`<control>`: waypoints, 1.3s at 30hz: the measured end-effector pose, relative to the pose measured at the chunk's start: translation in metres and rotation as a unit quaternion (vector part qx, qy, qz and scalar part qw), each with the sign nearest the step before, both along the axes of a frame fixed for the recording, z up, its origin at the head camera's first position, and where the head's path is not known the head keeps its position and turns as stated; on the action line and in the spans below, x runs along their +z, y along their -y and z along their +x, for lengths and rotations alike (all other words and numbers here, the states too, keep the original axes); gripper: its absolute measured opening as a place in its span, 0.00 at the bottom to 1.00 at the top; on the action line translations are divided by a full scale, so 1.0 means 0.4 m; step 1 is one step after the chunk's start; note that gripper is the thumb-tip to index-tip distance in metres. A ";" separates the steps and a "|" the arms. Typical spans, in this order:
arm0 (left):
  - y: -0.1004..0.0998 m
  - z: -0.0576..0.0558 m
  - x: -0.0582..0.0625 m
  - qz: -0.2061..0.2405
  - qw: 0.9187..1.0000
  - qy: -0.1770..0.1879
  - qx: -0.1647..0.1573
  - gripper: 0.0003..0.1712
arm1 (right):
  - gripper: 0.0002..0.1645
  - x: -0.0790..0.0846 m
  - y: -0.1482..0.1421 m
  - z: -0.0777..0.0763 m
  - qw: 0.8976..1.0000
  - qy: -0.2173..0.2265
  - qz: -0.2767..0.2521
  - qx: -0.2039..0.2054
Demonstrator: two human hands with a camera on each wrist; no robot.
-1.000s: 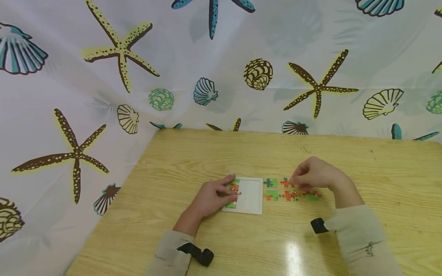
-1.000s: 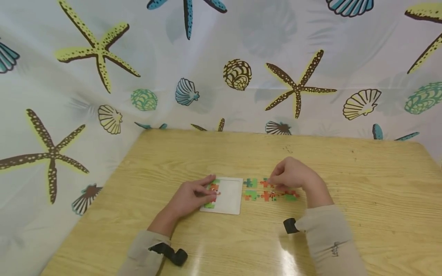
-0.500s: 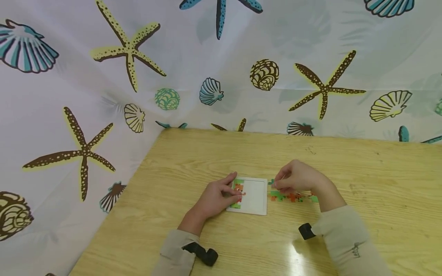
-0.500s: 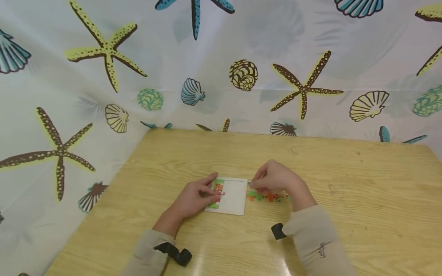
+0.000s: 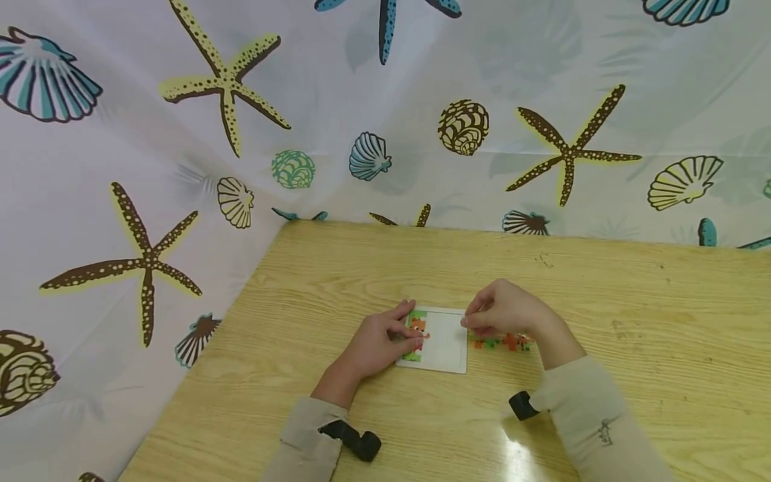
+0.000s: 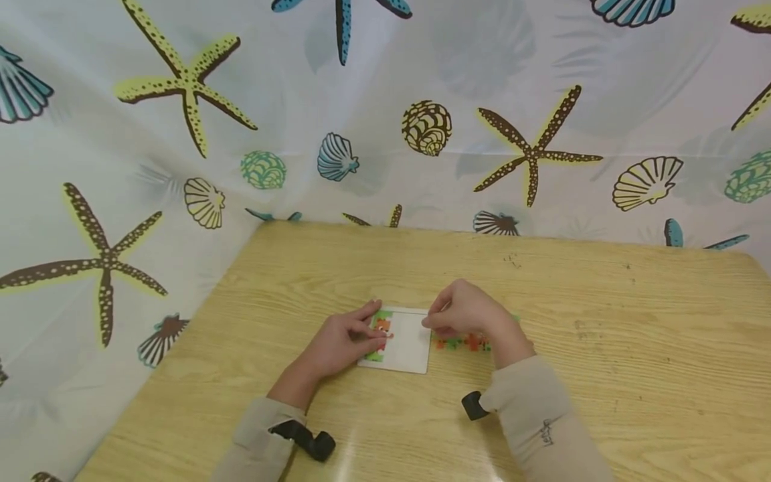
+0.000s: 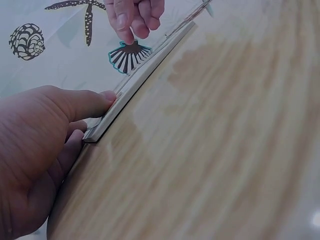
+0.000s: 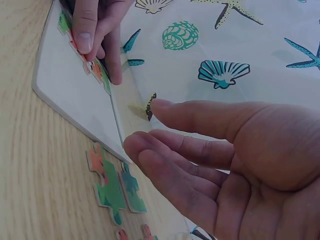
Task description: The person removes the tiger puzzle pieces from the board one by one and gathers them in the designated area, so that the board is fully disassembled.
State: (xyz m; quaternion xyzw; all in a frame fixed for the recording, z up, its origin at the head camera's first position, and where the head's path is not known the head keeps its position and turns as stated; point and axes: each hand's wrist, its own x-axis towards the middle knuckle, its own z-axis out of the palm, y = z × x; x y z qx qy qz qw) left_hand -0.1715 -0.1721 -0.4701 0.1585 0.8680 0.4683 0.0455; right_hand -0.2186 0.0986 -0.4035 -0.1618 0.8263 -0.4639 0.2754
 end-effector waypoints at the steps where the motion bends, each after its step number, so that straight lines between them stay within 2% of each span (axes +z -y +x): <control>1: -0.001 0.000 0.001 0.000 1.000 0.000 0.001 0.05 | 0.08 -0.001 0.003 -0.001 1.000 0.001 0.000 -0.002; 10: -0.001 -0.004 0.001 0.001 1.000 0.001 0.001 0.05 | 0.10 -0.007 0.036 0.000 1.000 -0.012 0.009 -0.012; 19: -0.004 -0.006 0.001 -0.008 1.000 0.000 0.004 0.05 | 0.10 -0.014 0.066 -0.001 1.000 -0.020 0.013 -0.001; 30: -0.003 -0.007 0.004 -0.016 1.000 -0.001 0.005 0.05 | 0.09 -0.025 0.100 0.000 0.999 -0.031 -0.001 -0.017; 39: -0.001 -0.005 0.003 -0.004 1.000 0.002 0.009 0.04 | 0.10 -0.025 0.129 0.002 0.999 -0.041 0.003 -0.015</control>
